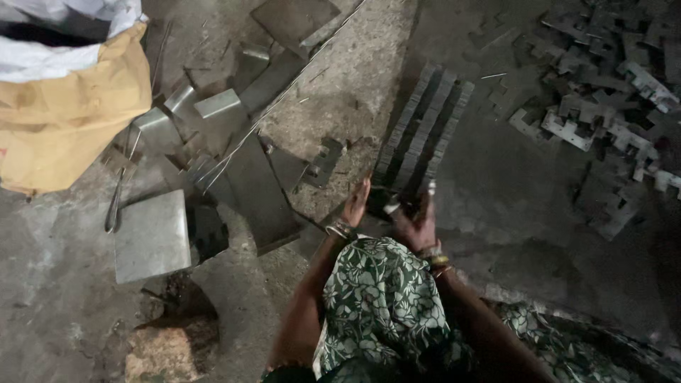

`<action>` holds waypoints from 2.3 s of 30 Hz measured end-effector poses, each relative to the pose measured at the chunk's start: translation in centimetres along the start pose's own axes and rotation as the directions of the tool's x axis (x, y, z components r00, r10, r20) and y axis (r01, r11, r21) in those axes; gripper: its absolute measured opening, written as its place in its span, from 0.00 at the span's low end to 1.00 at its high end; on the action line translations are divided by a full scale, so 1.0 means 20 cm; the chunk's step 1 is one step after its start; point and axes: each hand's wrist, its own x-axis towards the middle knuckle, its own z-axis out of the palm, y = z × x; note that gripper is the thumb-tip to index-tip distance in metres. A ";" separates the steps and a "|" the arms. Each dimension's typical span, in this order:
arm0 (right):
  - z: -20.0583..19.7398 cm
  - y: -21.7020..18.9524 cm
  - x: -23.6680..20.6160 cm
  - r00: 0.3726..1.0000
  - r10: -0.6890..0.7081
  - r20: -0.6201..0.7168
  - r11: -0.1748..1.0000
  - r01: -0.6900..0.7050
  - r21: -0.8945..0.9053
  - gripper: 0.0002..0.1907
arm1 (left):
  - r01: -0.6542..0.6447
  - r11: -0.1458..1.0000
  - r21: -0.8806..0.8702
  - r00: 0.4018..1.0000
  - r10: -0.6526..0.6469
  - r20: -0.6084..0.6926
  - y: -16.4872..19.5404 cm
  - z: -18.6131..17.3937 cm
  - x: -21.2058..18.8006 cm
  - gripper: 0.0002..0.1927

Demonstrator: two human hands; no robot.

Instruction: The person sits on the floor and sorts small metal pieces by hand, picking them from a pile and stacking them into neat rows. The person occasionally adjusts the stacks and continues sorting the remaining pieces.

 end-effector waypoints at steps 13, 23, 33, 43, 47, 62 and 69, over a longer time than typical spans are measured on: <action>-0.05 0.05 0.01 0.914 -0.273 0.301 0.731 0.400 -0.553 0.56 | -0.180 0.710 0.681 0.934 0.341 -0.109 -0.02 0.05 -0.01 0.38; -0.04 -0.05 0.05 0.908 -0.289 0.303 0.644 0.419 -0.640 0.53 | 0.050 0.612 0.789 0.984 0.105 -0.144 0.02 0.06 0.04 0.37; -0.03 -0.07 0.04 0.843 -0.362 0.399 0.445 0.532 -0.720 0.49 | 0.069 0.621 0.781 0.997 -0.009 -0.081 0.09 0.03 0.05 0.40; -0.04 -0.12 0.02 0.810 -0.364 0.459 0.280 0.565 -0.776 0.51 | -0.035 0.645 0.763 0.992 0.116 -0.052 0.08 0.05 0.02 0.38; -0.03 -0.11 0.03 0.882 -0.195 0.428 0.544 0.461 -0.701 0.48 | 0.033 0.524 0.851 0.999 0.005 -0.042 0.08 0.03 -0.01 0.34; -0.03 -0.16 0.03 0.890 -0.110 0.442 0.532 0.428 -0.730 0.43 | -0.289 0.438 0.851 0.930 0.338 0.142 0.06 -0.02 -0.07 0.34; -0.04 -0.17 0.02 0.874 -0.287 0.392 0.512 0.486 -0.708 0.41 | -0.173 0.428 0.887 0.985 0.093 0.147 0.15 -0.03 -0.06 0.33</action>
